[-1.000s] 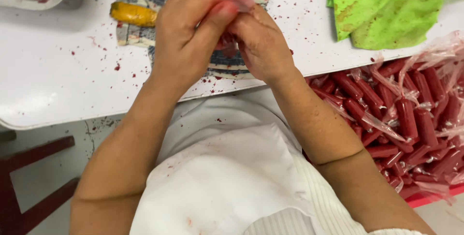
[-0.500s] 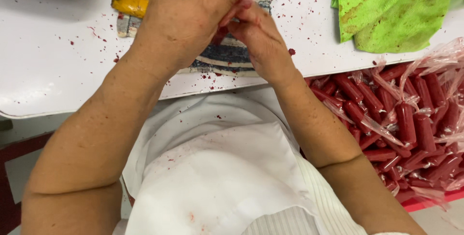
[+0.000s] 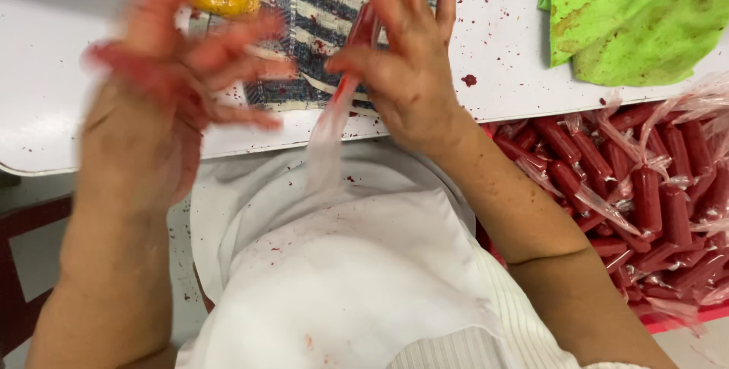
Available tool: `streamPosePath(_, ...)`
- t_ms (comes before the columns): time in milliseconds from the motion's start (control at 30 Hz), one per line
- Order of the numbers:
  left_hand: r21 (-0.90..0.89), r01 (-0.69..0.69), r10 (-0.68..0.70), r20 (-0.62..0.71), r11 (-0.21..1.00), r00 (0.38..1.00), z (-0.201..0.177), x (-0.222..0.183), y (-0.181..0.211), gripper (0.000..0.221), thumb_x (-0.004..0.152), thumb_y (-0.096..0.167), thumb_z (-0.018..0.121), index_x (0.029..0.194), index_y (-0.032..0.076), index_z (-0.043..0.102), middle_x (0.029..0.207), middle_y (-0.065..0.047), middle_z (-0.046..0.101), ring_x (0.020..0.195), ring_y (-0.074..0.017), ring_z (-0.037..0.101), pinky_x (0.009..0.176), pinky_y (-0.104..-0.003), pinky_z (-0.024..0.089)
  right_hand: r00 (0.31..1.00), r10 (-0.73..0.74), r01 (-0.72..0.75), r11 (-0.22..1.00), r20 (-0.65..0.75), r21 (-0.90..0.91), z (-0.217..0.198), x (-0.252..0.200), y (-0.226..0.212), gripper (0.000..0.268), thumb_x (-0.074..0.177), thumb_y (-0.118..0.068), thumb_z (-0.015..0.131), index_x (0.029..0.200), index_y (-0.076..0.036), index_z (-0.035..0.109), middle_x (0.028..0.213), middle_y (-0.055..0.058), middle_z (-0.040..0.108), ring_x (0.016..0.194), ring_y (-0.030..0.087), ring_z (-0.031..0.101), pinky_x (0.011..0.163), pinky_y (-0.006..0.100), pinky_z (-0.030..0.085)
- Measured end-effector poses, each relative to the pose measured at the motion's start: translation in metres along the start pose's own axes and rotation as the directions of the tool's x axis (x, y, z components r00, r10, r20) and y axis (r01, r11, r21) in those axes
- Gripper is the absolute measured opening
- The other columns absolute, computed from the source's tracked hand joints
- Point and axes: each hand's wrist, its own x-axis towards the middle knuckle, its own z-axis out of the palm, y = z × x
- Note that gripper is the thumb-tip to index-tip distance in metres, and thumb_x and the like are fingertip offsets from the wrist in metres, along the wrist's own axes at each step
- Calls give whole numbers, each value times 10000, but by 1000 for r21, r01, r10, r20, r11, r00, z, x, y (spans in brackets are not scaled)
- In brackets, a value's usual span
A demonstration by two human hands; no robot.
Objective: The person fills long plastic casings with a red meat paste by hand, ties off individual segments with string, and places the finished sausages into a red crate.
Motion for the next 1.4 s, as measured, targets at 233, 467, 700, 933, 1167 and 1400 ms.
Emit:
streamPosePath(233,-386,599,-621,79,702,780,2,-20,-144,349,1031,351,548,1016,10,621,835,-200,750,682,-265,746,609,-441,648,947,-310,320,936,88,-149,72,-64,4,189,1094,-188,509,1051,-151,690,1277,35,671,1069,253,573,873,424,454)
streamPosePath(467,462,84,-216,240,883,946,-4,-30,-85,224,995,145,567,875,96,750,647,-76,657,547,-218,578,533,-344,498,776,-387,199,900,499,388,-11,-16,-7,269,1074,-184,430,1154,-121,680,1195,68,665,1007,303,552,860,389,505)
streamPosePath(700,628,-779,448,699,-10,557,10,1,1,149,1056,103,622,929,124,697,721,-9,531,607,-219,493,557,-371,420,713,79,-701,46,697,711,-53,11,-46,125,833,100,759,855,-22,770,971,182,766,888,226,748,777,273,692)
streamPosePath(933,115,-412,402,100,904,910,18,26,-125,300,1042,338,614,1178,85,700,1106,-63,724,993,-169,693,885,-282,560,733,511,-350,-284,450,892,10,2,-43,55,894,-96,807,935,-77,776,1127,111,749,1020,202,671,980,336,491)
streamPosePath(1167,-353,-43,7,-101,935,995,57,50,-113,211,979,178,632,802,64,623,522,-57,489,405,-120,392,390,-263,374,692,716,-220,326,-88,919,45,16,-21,22,946,-135,733,945,-114,741,1199,110,721,1060,222,612,837,344,500)
streamPosePath(1400,-230,170,-149,104,958,983,25,35,-56,225,974,102,629,775,-3,619,521,-75,464,331,-119,294,325,-277,366,992,1,54,908,-130,416,-1,25,3,191,1038,-200,616,944,-168,780,1121,-71,725,1492,396,294,1300,633,271)
